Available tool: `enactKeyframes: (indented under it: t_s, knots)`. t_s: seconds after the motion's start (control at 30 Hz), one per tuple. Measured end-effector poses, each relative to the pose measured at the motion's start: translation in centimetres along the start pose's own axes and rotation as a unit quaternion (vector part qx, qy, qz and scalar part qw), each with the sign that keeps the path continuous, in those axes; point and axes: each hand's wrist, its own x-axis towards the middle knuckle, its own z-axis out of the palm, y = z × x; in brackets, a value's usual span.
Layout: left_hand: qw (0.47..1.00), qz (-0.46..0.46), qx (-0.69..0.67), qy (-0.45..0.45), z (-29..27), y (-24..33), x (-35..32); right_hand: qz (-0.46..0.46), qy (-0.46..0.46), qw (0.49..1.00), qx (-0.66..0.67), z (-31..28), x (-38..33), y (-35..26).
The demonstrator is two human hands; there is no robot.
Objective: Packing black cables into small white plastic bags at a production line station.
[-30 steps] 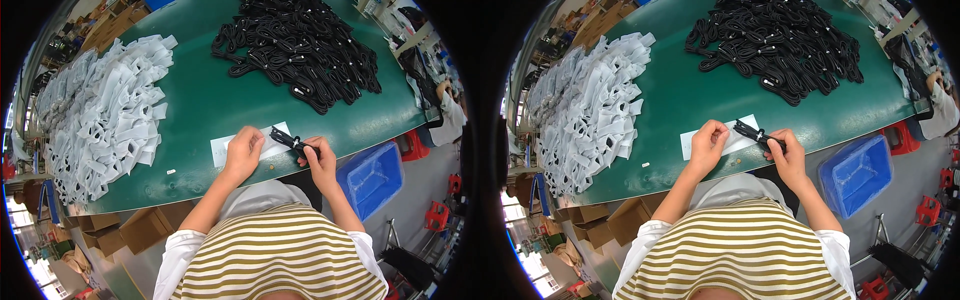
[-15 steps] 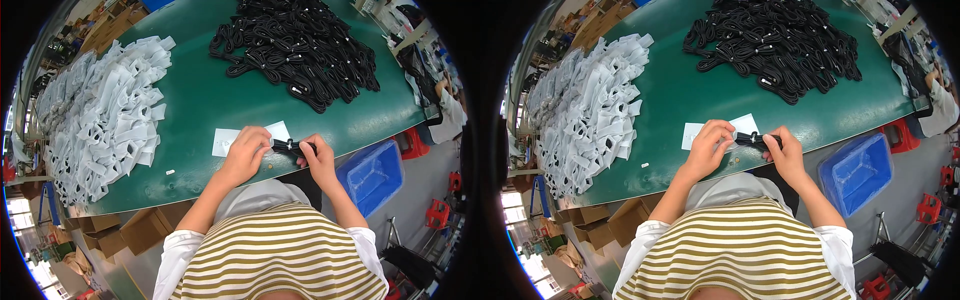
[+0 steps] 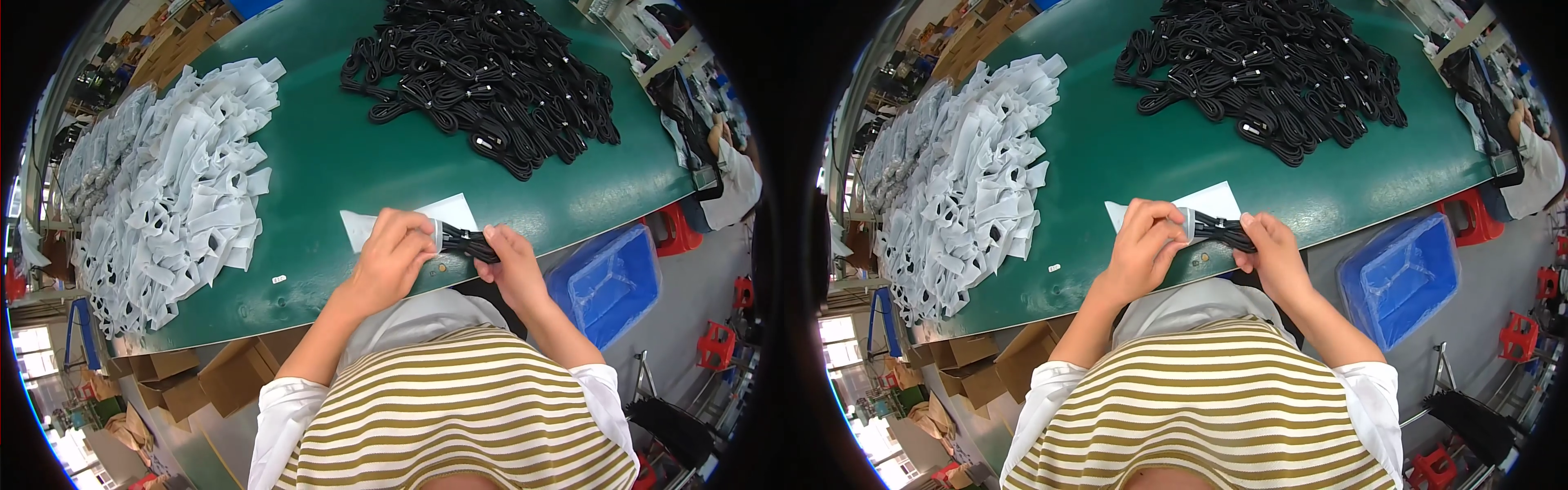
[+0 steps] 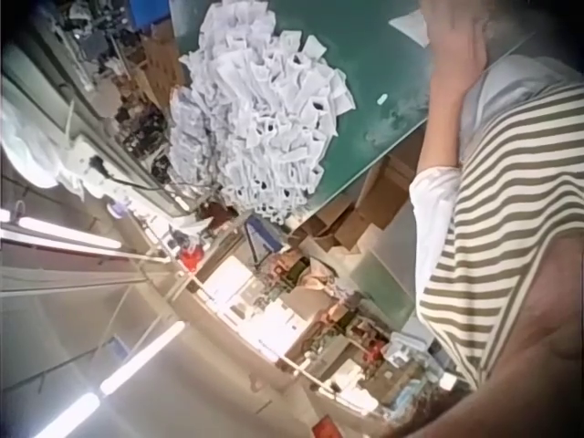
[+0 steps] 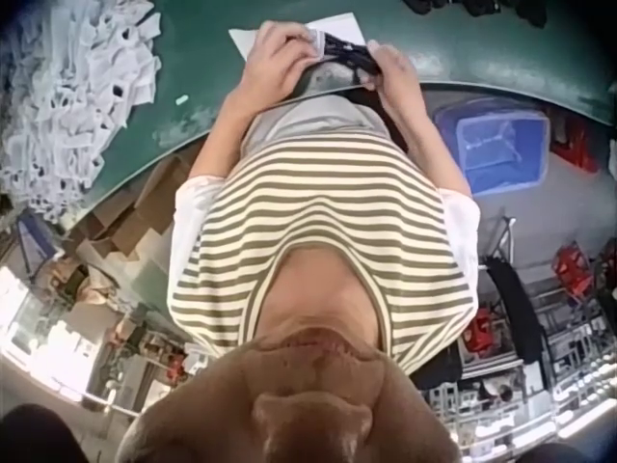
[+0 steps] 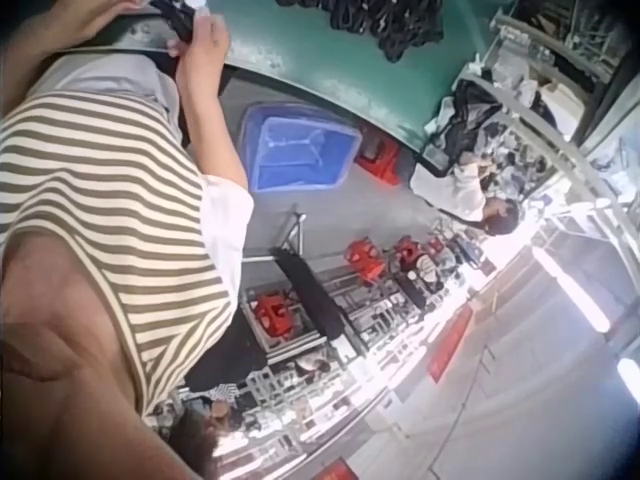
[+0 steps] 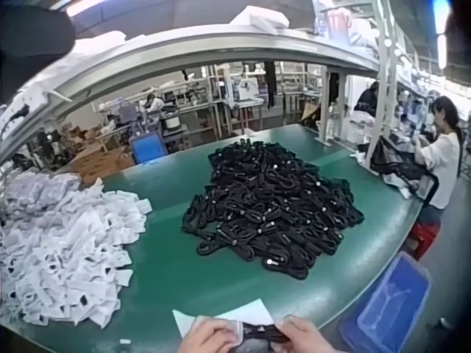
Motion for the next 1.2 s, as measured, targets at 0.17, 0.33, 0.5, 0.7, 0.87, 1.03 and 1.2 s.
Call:
enactKeyframes:
  t_s: [0.17,0.33,0.5,0.7,0.87,1.03,1.2]
  knots:
    - [1.0,-0.029,0.003,-0.006,-0.6,-0.6,-1.1,0.205,-0.058,0.958,0.191,-0.3,0.4,-0.1]
    - [0.999,-0.032,-0.002,0.023,-0.4,-1.3,-1.1,0.149,-0.078,0.982,0.088,0.6,-0.2,0.3]
    - [0.999,-0.022,0.001,0.035,-0.4,-1.0,-0.7,0.279,-0.04,0.908,0.311,0.5,0.8,-0.1]
    - [0.999,-0.021,-0.001,0.035,-0.6,-1.1,-1.2,0.204,-0.087,0.956,0.192,0.4,0.3,0.3]
    - [0.998,-0.057,-0.036,-0.002,-0.6,-1.1,-1.4,-0.087,-0.092,0.979,-0.159,1.4,-0.9,-0.2]
    - [0.982,-0.149,-0.106,-0.036,-0.9,-0.7,-1.3,-0.491,-0.098,0.805,-0.317,1.3,1.4,0.7]
    - [0.989,-0.098,-0.095,-0.053,-0.5,-0.2,-1.0,-0.279,-0.034,0.934,-0.222,1.5,1.5,1.0]
